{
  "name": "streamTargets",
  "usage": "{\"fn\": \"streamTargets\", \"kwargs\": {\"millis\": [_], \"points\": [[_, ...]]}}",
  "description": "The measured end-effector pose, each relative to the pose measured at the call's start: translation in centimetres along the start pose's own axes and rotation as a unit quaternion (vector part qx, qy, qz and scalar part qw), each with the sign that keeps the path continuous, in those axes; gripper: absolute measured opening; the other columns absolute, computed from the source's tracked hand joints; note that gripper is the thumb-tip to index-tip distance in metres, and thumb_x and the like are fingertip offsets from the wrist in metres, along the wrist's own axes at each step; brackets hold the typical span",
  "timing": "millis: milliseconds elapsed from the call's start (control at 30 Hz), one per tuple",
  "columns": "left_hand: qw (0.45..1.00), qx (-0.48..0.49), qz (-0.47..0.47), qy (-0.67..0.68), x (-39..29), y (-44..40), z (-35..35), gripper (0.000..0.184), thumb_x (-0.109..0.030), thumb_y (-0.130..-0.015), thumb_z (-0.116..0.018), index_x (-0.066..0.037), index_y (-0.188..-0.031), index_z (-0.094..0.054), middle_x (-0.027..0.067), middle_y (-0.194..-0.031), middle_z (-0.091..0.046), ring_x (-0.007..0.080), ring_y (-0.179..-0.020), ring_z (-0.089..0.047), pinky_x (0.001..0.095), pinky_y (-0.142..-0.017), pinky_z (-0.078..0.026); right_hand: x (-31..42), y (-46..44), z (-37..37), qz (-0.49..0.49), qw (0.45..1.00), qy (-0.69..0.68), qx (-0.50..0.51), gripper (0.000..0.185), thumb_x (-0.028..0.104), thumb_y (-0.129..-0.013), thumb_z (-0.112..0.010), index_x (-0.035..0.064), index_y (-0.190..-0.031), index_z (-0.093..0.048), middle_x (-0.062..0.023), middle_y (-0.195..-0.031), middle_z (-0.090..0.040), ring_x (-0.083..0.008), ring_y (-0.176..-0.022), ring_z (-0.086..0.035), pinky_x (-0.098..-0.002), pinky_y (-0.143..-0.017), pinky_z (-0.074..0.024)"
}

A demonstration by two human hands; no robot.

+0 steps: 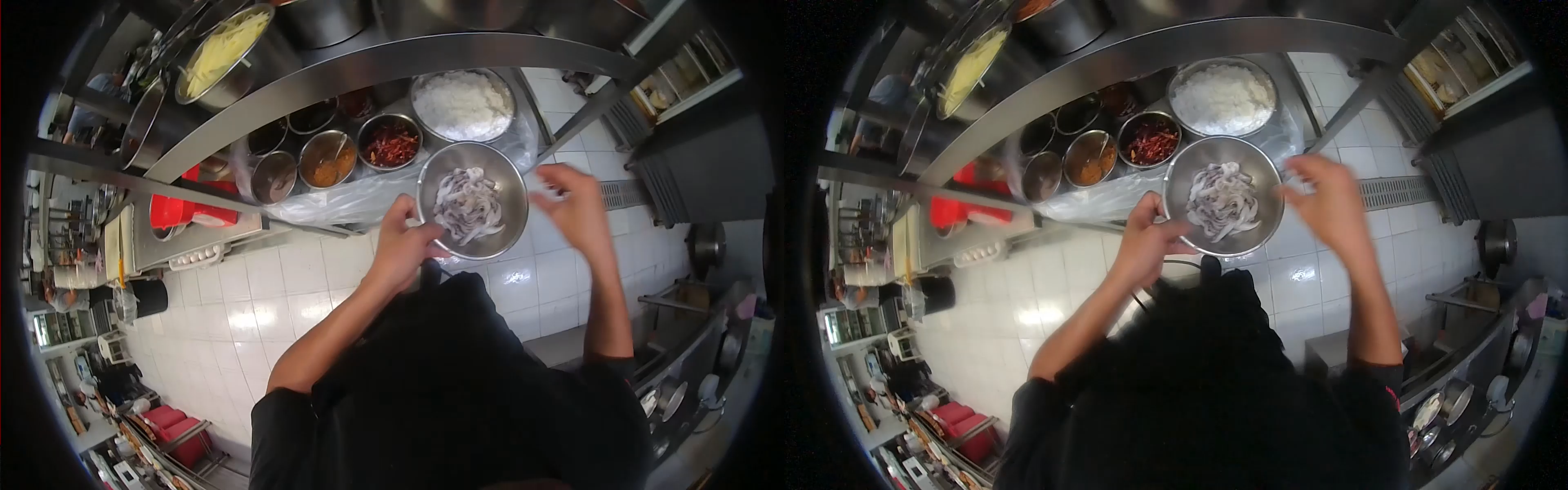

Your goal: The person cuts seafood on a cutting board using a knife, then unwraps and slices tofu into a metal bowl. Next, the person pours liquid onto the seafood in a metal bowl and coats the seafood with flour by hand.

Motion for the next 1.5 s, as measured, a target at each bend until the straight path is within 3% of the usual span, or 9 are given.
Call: {"fn": "streamTargets", "kwargs": {"millis": [67, 267, 433, 567, 800, 900, 1133, 1267, 1500], "points": [[0.999, 0.043, -0.014, -0.006, 0.3, -1.1, -1.6, 0.022, 0.008, -0.077, -0.056, -0.005, -0.084, -0.039, 0.0117, -0.09, -0.057, 0.0235, -0.077, -0.064, 0.0351, -0.057, -0.059, 2.9, 0.4, -2.9, 0.152, 0.986, 0.065, 0.022, 0.043, 0.002, -0.062, -0.073, -0.0022, -0.103, -0.06, -0.0147, -0.09, -0.063, -0.0346, -0.088, -0.059, -0.038, -0.076, -0.048], [0.998, 0.059, 0.006, -0.018, 2.2, -3.6, -4.2, 0.023, 0.009, -0.075, -0.055, -0.004, -0.085, -0.041, 0.0098, -0.083, -0.054, 0.022, -0.068, -0.063, 0.0337, -0.053, -0.059, -3.2, -3.6, -6.7, 0.068, 0.98, 0.18, 0.047, 0.049, 0.001, -0.058, -0.072, 0.0008, -0.104, -0.058, -0.0196, -0.093, -0.058, -0.0377, -0.096, -0.055, -0.0432, -0.084, -0.045], [0.999, 0.044, -0.004, -0.005, 1.1, -3.6, -4.6, 0.025, 0.01, -0.074, -0.057, -0.002, -0.091, -0.044, 0.0082, -0.083, -0.05, 0.0211, -0.066, -0.062, 0.033, -0.05, -0.058, 1.8, -0.7, -6.0, 0.181, 0.958, 0.219, -0.031, 0.045, -0.003, -0.059, -0.066, 0.0003, -0.102, -0.054, -0.0208, -0.093, -0.058, -0.0414, -0.089, -0.056, -0.0469, -0.076, -0.0463], [0.999, 0.039, 0.012, -0.017, 2.7, -3.3, -4.2, 0.025, 0.01, -0.07, -0.056, -0.004, -0.081, -0.038, 0.0099, -0.08, -0.049, 0.0213, -0.066, -0.061, 0.0332, -0.047, -0.057, -1.1, -3.3, -8.0, 0.056, 0.976, 0.2, 0.059, 0.046, -0.003, -0.059, -0.066, 0.0002, -0.103, -0.054, -0.0209, -0.098, -0.057, -0.0399, -0.093, -0.054, -0.0464, -0.078, -0.0456], [0.999, 0.029, -0.008, 0.018, 0.7, -2.6, -2.6, 0.024, 0.01, -0.072, -0.055, -0.002, -0.085, -0.039, 0.0113, -0.084, -0.05, 0.0219, -0.067, -0.061, 0.0338, -0.049, -0.058, 2.4, -0.9, -7.3, 0.149, 0.963, 0.223, -0.03, 0.042, -0.006, -0.06, -0.064, 0.0006, -0.099, -0.051, -0.0224, -0.093, -0.057, -0.044, -0.087, -0.056, -0.0478, -0.075, -0.0471], [0.999, 0.02, -0.021, 0.017, 1.3, -2.6, -2.4, 0.024, 0.01, -0.071, -0.055, -0.002, -0.084, -0.038, 0.013, -0.086, -0.051, 0.0222, -0.068, -0.062, 0.0335, -0.048, -0.058, -1.6, -4.5, -9.5, 0.044, 0.968, 0.229, 0.096, 0.051, -0.003, -0.061, -0.067, 0.0034, -0.109, -0.051, -0.0205, -0.107, -0.052, -0.0401, -0.101, -0.051, -0.0459, -0.084, -0.0444], [0.999, 0.016, -0.036, 0.034, 0.0, -1.4, -1.6, 0.024, 0.008, -0.076, -0.055, -0.004, -0.088, -0.037, 0.0109, -0.088, -0.05, 0.0243, -0.069, -0.063, 0.0343, -0.053, -0.058, 4.7, -3.1, -9.5, 0.235, 0.961, 0.146, -0.03, 0.046, -0.005, -0.061, -0.064, 0.0037, -0.105, -0.053, -0.018, -0.093, -0.057, -0.0407, -0.084, -0.057, -0.0432, -0.074, -0.047], [0.999, 0.01, -0.034, 0.04, 0.0, -1.8, -0.9, 0.025, 0.008, -0.076, -0.055, -0.005, -0.087, -0.036, 0.0124, -0.09, -0.051, 0.0247, -0.071, -0.063, 0.0347, -0.054, -0.058, 3.3, -5.6, -9.8, 0.123, 0.972, 0.183, 0.081, 0.051, -0.001, -0.059, -0.068, 0.0061, -0.108, -0.055, -0.0166, -0.105, -0.052, -0.0372, -0.097, -0.053, -0.0428, -0.081, -0.0445], [0.995, 0.008, -0.046, 0.085, -0.6, -2.2, -0.5, 0.027, 0.01, -0.074, -0.053, -0.005, -0.087, -0.036, 0.0144, -0.086, -0.055, 0.0228, -0.066, -0.062, 0.0327, -0.049, -0.058, 2.8, -5.1, -9.7, 0.153, 0.969, 0.195, 0.016, 0.043, -0.007, -0.06, -0.063, 0.0039, -0.1, -0.054, -0.0207, -0.095, -0.055, -0.0427, -0.083, -0.056, -0.0431, -0.075, -0.0485]]}}
Point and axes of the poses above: each hand's wrist, its own y-axis away from the middle knuckle, its own z-axis out of the back of the hand, x = y × z, the point moved 6 cm from there along -y, towards the middle knuckle
